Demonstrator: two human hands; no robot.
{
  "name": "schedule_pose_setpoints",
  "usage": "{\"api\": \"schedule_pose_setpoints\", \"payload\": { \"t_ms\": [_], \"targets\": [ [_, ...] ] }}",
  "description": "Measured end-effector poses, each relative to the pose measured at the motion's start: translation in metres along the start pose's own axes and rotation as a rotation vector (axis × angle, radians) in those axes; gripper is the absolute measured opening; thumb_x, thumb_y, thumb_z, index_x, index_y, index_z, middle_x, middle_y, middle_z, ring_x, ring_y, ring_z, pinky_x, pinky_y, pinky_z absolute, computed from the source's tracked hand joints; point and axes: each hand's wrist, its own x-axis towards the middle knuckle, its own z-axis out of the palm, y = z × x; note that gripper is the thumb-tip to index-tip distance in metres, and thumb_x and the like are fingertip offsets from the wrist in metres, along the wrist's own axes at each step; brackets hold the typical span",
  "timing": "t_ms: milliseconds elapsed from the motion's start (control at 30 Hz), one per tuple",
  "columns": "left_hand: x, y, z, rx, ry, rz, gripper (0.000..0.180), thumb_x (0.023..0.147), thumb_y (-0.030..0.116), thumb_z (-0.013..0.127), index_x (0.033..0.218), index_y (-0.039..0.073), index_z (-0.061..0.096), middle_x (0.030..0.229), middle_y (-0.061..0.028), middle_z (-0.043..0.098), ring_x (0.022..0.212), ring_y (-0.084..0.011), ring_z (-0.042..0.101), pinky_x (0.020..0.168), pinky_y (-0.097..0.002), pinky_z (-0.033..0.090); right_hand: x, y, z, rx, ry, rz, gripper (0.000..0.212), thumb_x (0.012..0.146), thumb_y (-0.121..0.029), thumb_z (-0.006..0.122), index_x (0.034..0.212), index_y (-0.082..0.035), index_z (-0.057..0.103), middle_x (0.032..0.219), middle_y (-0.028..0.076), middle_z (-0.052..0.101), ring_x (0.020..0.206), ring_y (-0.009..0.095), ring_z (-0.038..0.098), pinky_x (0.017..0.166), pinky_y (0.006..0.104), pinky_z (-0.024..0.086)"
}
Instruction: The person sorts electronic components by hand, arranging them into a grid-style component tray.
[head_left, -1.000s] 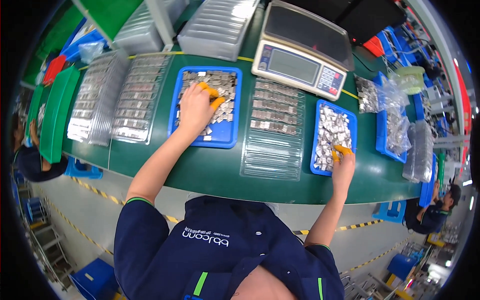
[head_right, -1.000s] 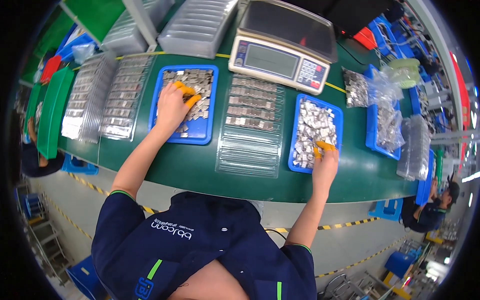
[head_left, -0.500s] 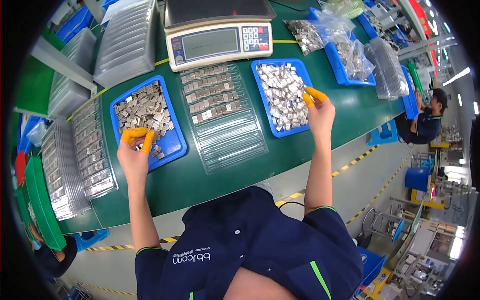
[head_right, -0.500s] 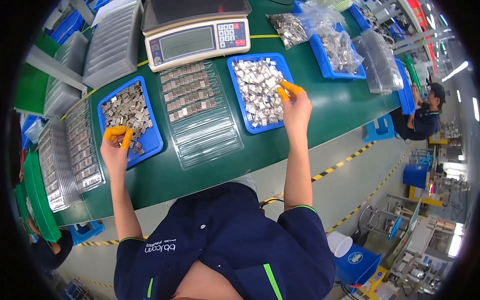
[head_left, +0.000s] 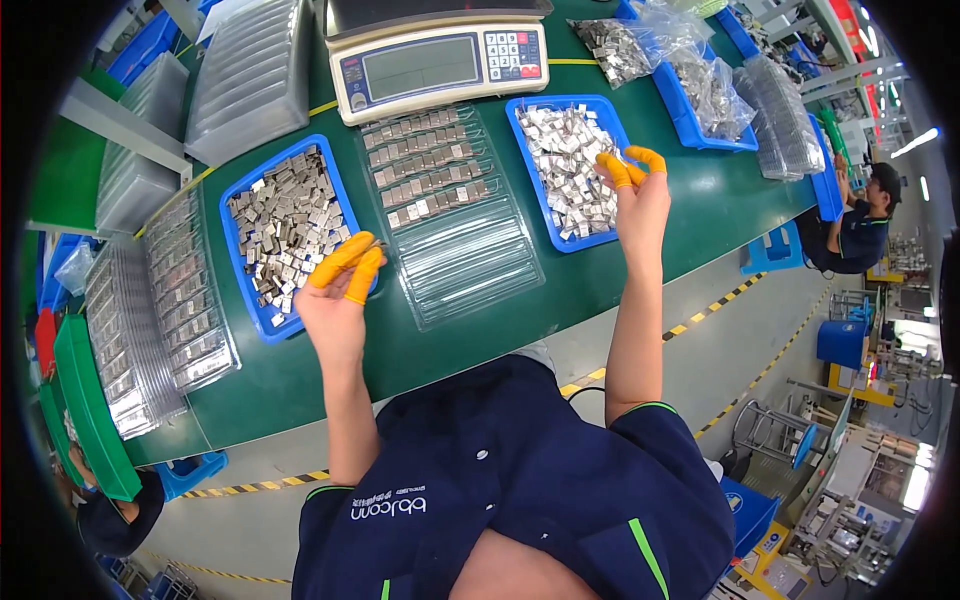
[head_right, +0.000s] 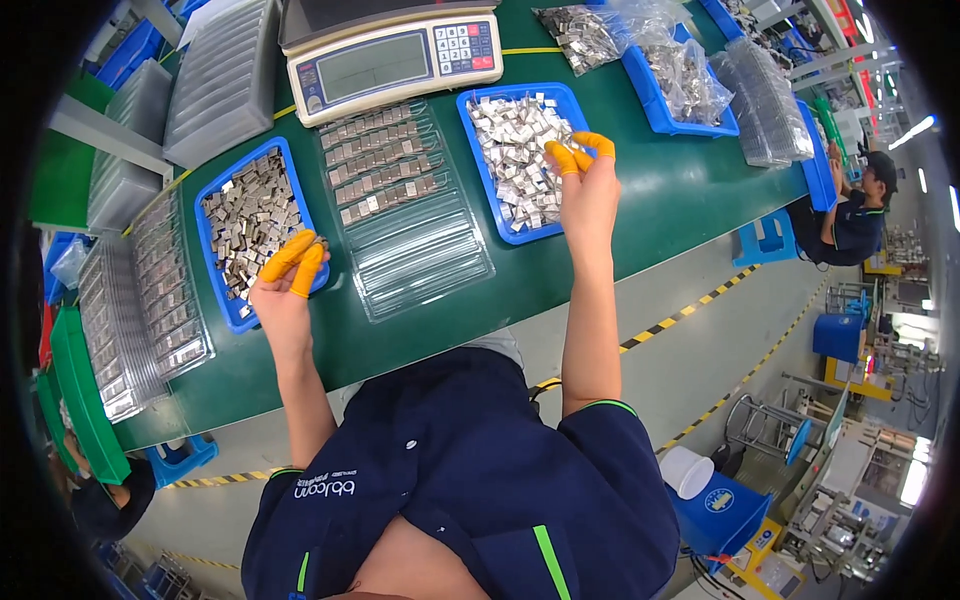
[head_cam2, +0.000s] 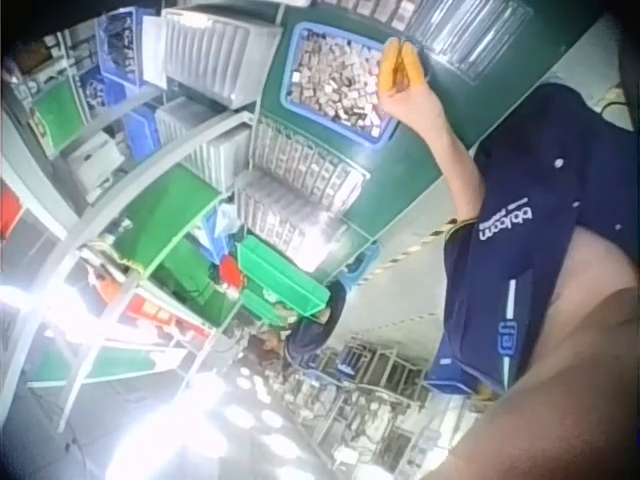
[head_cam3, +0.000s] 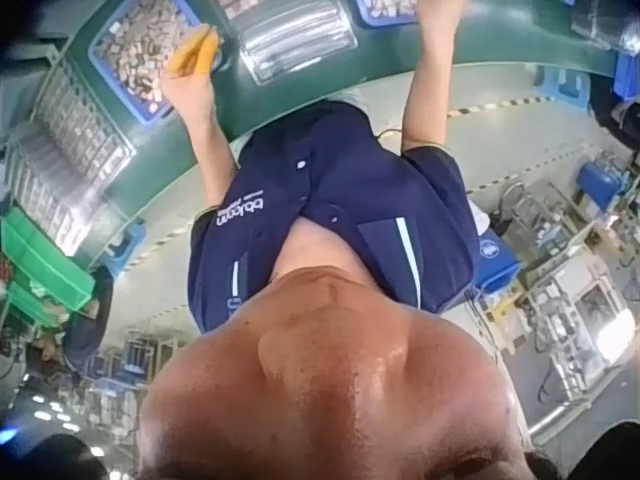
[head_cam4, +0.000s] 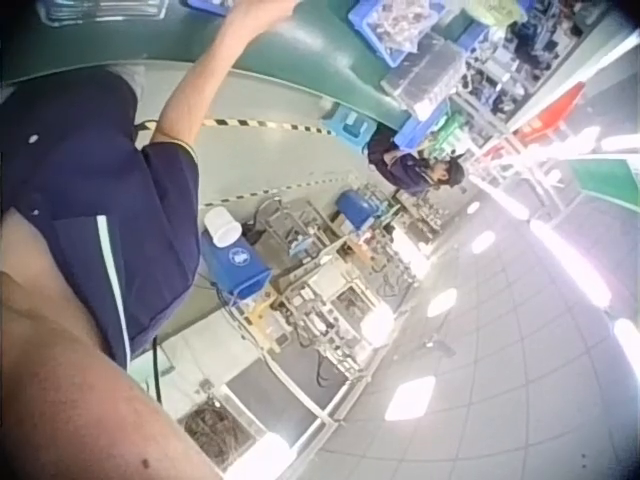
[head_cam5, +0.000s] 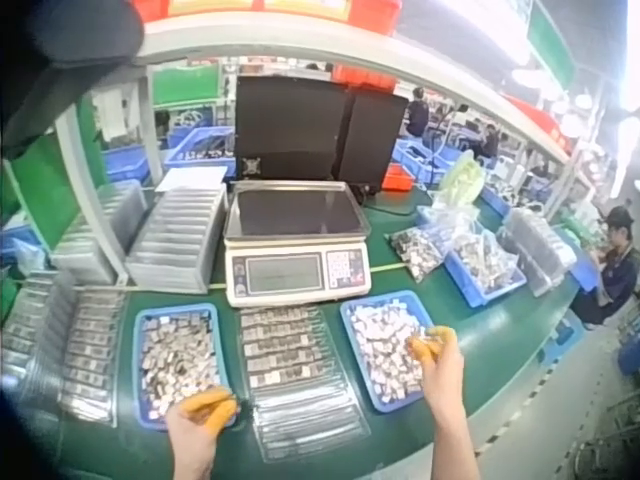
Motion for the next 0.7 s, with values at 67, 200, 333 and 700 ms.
{"api": "schedule_pose_setpoints", "payload": {
  "t_ms": [67, 200, 333, 700],
  "targets": [
    [-0.002, 0.000, 0.004, -0.010, -0.045, -0.043, 0.025, 0.077, -0.005, 0.063, 0.102, -0.007, 0.060, 0.096, -0.0120, 0.064, 0.084, -0.0172, 0.063, 0.080, -0.0267, 0.050, -0.009, -0.007, 0.006, 0.101, -0.035, 0.012, 0.021, 0.082, 0.005, 0.053, 0.103, 0.010, 0.052, 0.090, 0.014, 0.064, 0.084, 0.018, 0.063, 0.075, 0.0241, 0.051],
    [-0.004, 0.001, 0.009, -0.068, -0.026, -0.102, 0.024, 0.078, -0.005, 0.062, 0.102, -0.007, 0.060, 0.097, -0.0122, 0.063, 0.084, -0.0173, 0.063, 0.080, -0.0264, 0.050, -0.026, -0.035, 0.033, 0.479, -0.112, 0.071, 0.018, 0.074, 0.004, 0.066, 0.092, 0.006, 0.064, 0.087, 0.008, 0.065, 0.077, 0.011, 0.061, 0.070, 0.0201, 0.048],
    [-0.010, 0.007, 0.019, -0.079, -0.022, -0.069, 0.024, 0.078, -0.004, 0.062, 0.102, -0.006, 0.061, 0.098, -0.0123, 0.064, 0.086, -0.0167, 0.062, 0.081, -0.0260, 0.049, -0.046, -0.046, 0.060, 0.596, -0.366, -0.004, 0.017, 0.082, 0.001, 0.059, 0.098, 0.002, 0.064, 0.096, 0.008, 0.063, 0.078, 0.012, 0.061, 0.074, 0.0215, 0.048],
    [-0.010, 0.003, 0.019, -0.149, -0.032, -0.174, 0.024, 0.076, -0.007, 0.062, 0.100, -0.007, 0.060, 0.099, -0.0132, 0.063, 0.087, -0.0186, 0.062, 0.081, -0.0275, 0.051, -0.096, -0.073, 0.087, 0.790, -0.641, 0.310, 0.025, 0.083, 0.001, 0.057, 0.108, 0.006, 0.056, 0.100, 0.012, 0.061, 0.084, 0.019, 0.062, 0.079, 0.0291, 0.051]
  ]
}}
